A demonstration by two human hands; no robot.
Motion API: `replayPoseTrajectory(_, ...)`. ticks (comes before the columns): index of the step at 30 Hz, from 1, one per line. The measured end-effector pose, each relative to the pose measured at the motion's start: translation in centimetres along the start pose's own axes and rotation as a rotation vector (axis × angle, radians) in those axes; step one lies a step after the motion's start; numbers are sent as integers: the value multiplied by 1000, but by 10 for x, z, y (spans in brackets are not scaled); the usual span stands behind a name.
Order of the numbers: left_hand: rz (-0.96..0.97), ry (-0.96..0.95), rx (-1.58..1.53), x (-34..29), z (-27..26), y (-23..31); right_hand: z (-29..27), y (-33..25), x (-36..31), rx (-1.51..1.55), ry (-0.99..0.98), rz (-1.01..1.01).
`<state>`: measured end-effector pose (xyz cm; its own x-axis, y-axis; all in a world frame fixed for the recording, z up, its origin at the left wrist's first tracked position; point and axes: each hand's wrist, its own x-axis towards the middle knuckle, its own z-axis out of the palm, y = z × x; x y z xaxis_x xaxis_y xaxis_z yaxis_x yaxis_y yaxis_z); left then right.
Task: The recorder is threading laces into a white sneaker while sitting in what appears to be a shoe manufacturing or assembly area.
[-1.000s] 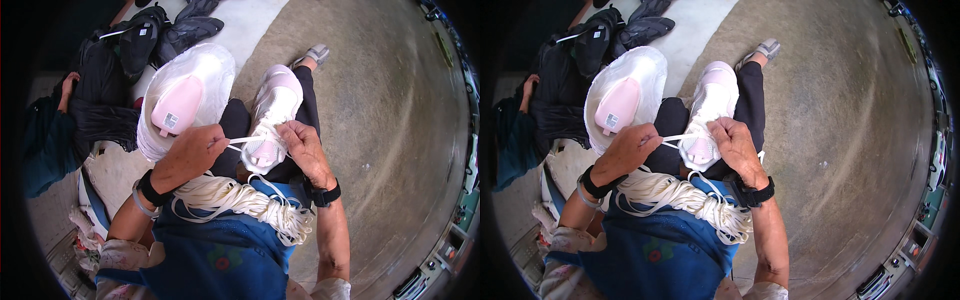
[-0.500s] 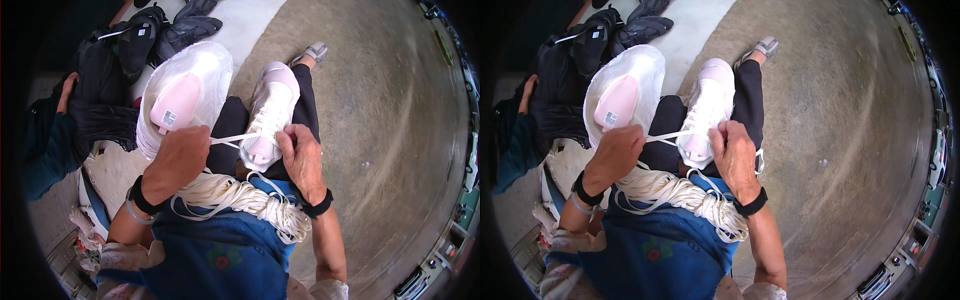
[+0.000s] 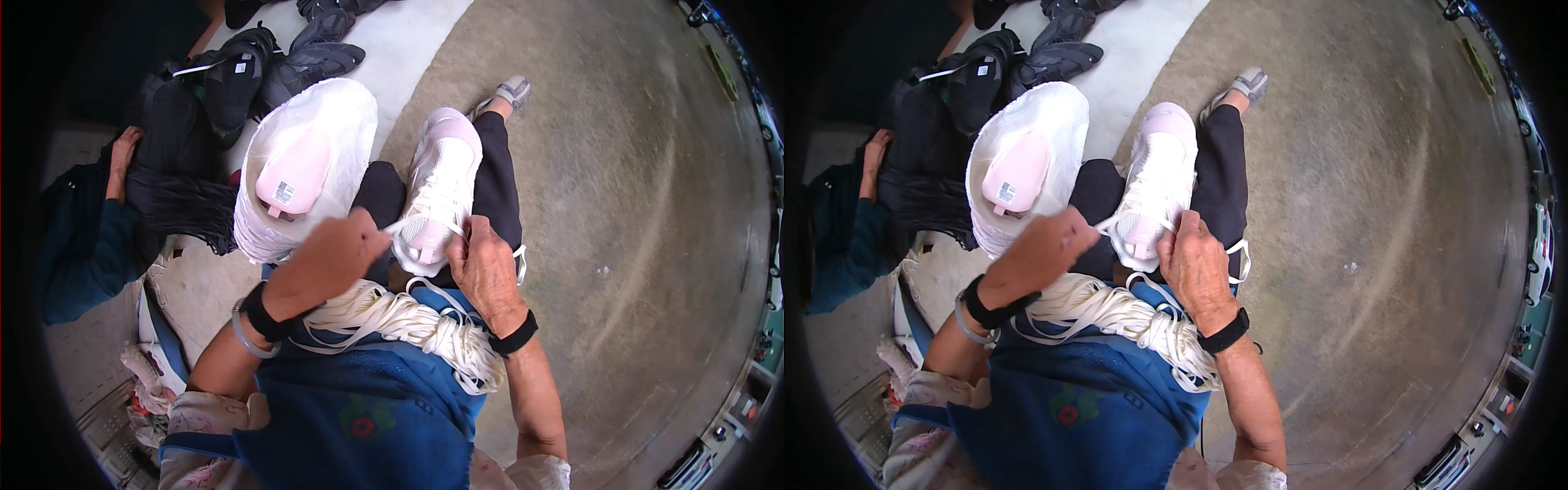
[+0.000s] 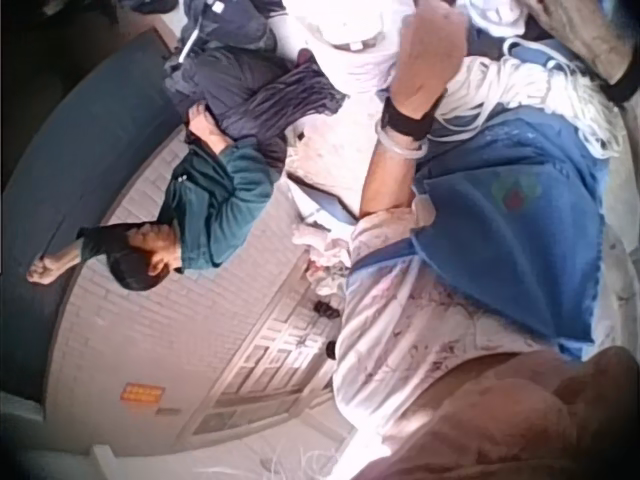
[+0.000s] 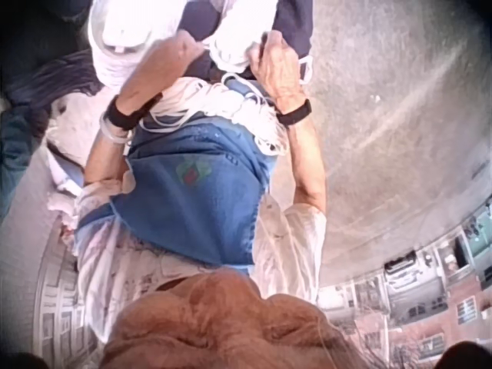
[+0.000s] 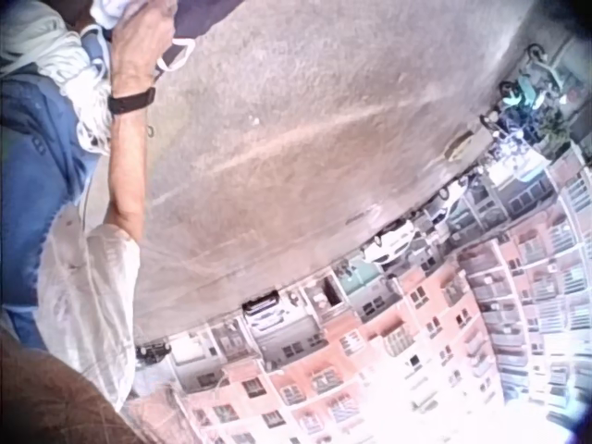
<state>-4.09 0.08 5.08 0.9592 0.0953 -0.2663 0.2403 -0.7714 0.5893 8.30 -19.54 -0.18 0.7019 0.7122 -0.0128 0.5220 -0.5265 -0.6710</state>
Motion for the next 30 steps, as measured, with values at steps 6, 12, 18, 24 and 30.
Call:
replayPoseTrajectory(6, -354, -139, -588, 4, 55, 3, 4, 5, -1, 4, 18, -34)
replayPoseTrajectory(12, -774, 57, -1307, 4, 70, 37, 12, 4, -7, -35, 37, -32)
replayPoseTrajectory(18, -816, 241, -1493, 2, 76, 49, 8, 5, -5, 79, -35, 8)
replayPoseTrajectory(24, -770, 74, -1681, 13, 79, 26, 0, -1, -10, 151, -16, -18)
replayPoseTrajectory(30, -734, 96, -1751, 30, 76, 16, -3, -2, -2, 238, 30, 57)
